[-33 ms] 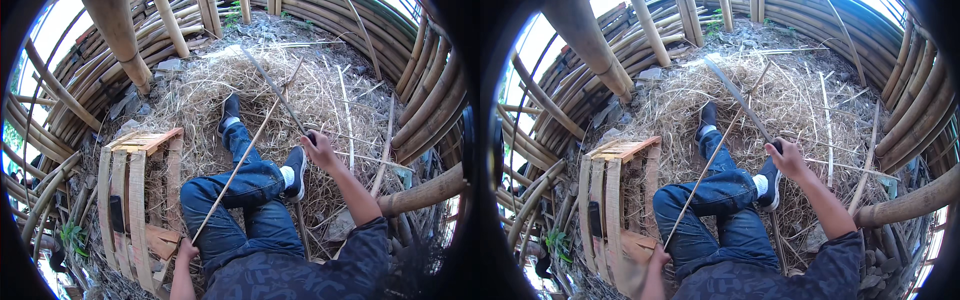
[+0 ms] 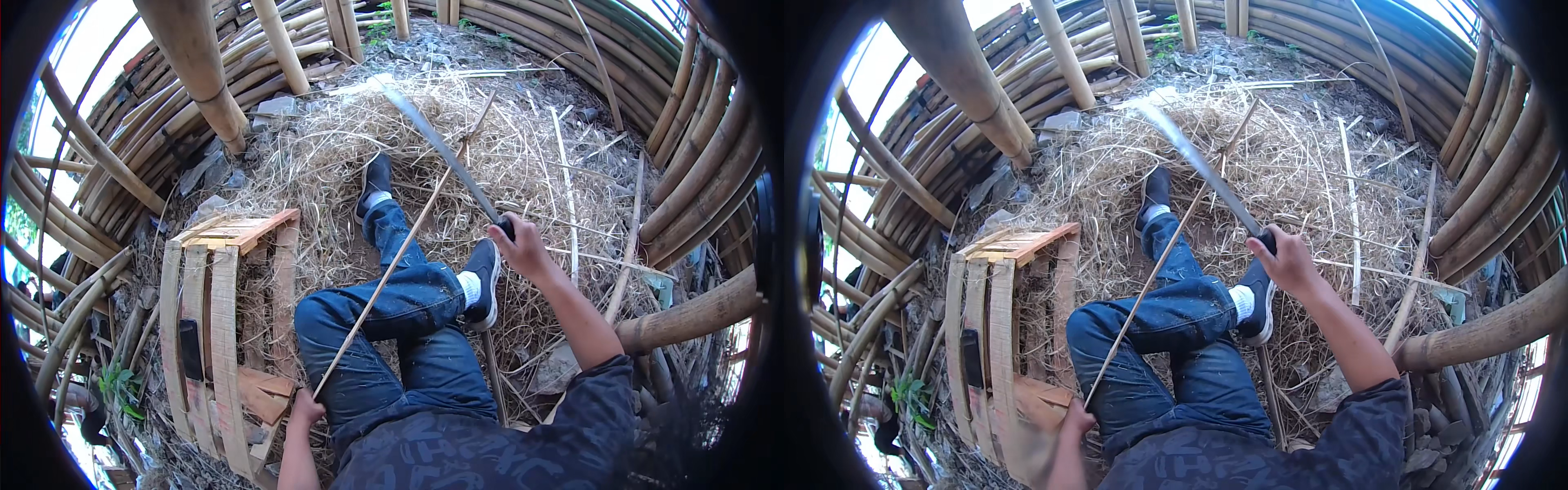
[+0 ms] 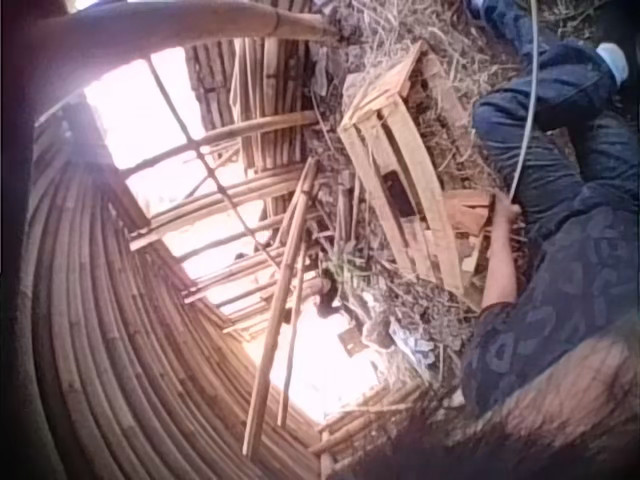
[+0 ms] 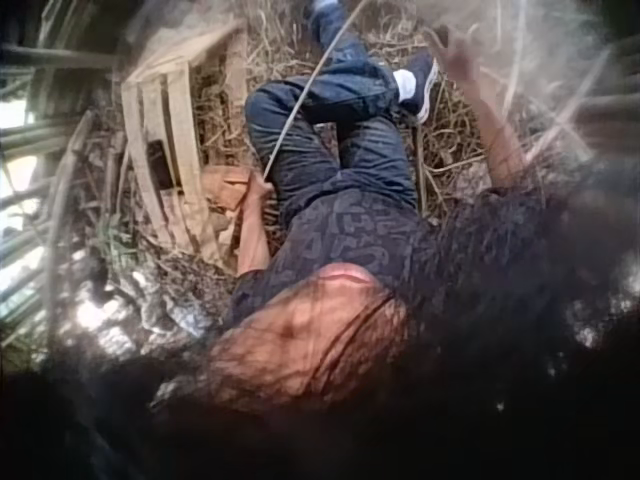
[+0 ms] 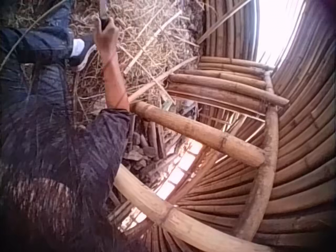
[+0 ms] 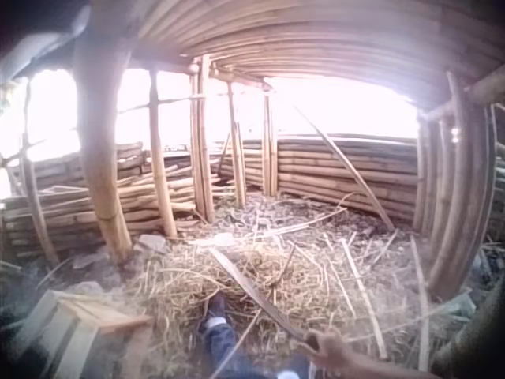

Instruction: The person trims and scrapes a long thin bamboo stick using a machete while sitting on a pile of straw.

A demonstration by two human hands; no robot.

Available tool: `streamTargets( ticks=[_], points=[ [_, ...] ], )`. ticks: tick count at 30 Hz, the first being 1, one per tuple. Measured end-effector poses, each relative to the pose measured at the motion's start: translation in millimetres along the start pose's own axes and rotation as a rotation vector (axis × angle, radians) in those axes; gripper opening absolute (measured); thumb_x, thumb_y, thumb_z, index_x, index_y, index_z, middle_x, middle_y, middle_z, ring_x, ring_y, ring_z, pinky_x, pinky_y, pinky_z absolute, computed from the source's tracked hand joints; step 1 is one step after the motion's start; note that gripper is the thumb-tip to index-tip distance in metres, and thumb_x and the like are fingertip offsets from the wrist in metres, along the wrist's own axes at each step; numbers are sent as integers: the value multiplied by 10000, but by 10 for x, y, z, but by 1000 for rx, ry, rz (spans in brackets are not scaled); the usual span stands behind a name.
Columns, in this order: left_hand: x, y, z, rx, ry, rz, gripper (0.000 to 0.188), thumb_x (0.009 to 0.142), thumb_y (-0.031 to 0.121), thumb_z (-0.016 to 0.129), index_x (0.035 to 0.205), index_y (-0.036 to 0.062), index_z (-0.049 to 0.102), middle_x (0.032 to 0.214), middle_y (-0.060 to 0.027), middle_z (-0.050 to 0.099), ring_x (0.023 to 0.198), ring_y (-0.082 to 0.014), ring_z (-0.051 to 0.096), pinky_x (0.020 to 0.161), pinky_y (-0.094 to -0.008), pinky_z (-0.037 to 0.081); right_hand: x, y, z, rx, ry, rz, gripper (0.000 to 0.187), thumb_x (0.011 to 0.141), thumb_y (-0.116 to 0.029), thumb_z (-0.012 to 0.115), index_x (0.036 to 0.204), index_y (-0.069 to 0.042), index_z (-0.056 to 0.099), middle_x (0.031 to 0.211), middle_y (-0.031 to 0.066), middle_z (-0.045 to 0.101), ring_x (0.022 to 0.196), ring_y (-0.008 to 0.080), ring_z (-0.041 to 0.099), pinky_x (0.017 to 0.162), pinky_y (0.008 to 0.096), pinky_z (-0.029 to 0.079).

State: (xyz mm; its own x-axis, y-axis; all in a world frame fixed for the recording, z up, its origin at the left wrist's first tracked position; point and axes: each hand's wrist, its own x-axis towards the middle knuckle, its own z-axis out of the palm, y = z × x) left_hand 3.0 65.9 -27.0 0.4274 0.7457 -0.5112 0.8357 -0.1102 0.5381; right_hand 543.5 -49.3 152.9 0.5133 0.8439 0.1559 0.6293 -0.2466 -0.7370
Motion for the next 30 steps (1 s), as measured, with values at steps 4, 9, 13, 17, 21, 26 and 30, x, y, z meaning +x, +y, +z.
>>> streamTargets(
  ticks=[4,9,13,17,21,26,30],
  points=[
    [-65,208,-83,-4,0,-38,191,551,73,558,643,-94,559,589,-279,555,601,-375,632,552,-422,479,-88,-122,-24,-518,50,-238,404,830,-466,645,797,-75,550,595,74,602,543,245,636,508,353,498],
    [-25,76,-51,56,-16,-12,211,557,84,565,668,-95,581,634,-282,586,663,-396,645,596,-429,504,-16,-191,-23,-817,79,-627,401,778,-449,707,790,-79,553,600,74,598,526,207,622,499,337,510],
    [138,-320,86,90,-59,-27,250,561,91,581,725,-96,601,715,-300,603,751,-408,647,663,-432,517,345,160,-420,-823,425,-256,367,782,-431,717,741,-97,571,599,45,612,453,146,577,440,282,483],
    [-43,289,-143,125,-1,41,248,567,91,608,736,-90,612,771,-292,629,808,-409,643,724,-418,522,244,113,-488,-920,441,-301,317,783,-377,725,760,-95,584,633,63,639,478,171,608,451,307,491],
    [26,0,-53,58,-46,-33,257,579,74,602,769,-99,610,729,-262,640,747,-370,667,661,-408,537,135,29,-240,-833,248,-503,342,736,-371,764,809,-83,595,634,64,630,557,182,637,515,305,517],
    [-135,384,-173,42,12,36,240,577,52,588,773,-81,626,705,-256,636,691,-359,668,634,-404,536,351,179,-314,-871,456,-451,337,818,-410,697,740,-102,584,495,10,536,393,112,505,393,286,428],
    [-33,273,-108,104,-43,-19,216,567,49,583,728,-93,612,696,-278,620,687,-372,661,620,-411,525,487,340,-598,-668,537,43,368,877,-422,621,738,-84,577,529,32,583,424,146,560,390,282,447]
  ],
)
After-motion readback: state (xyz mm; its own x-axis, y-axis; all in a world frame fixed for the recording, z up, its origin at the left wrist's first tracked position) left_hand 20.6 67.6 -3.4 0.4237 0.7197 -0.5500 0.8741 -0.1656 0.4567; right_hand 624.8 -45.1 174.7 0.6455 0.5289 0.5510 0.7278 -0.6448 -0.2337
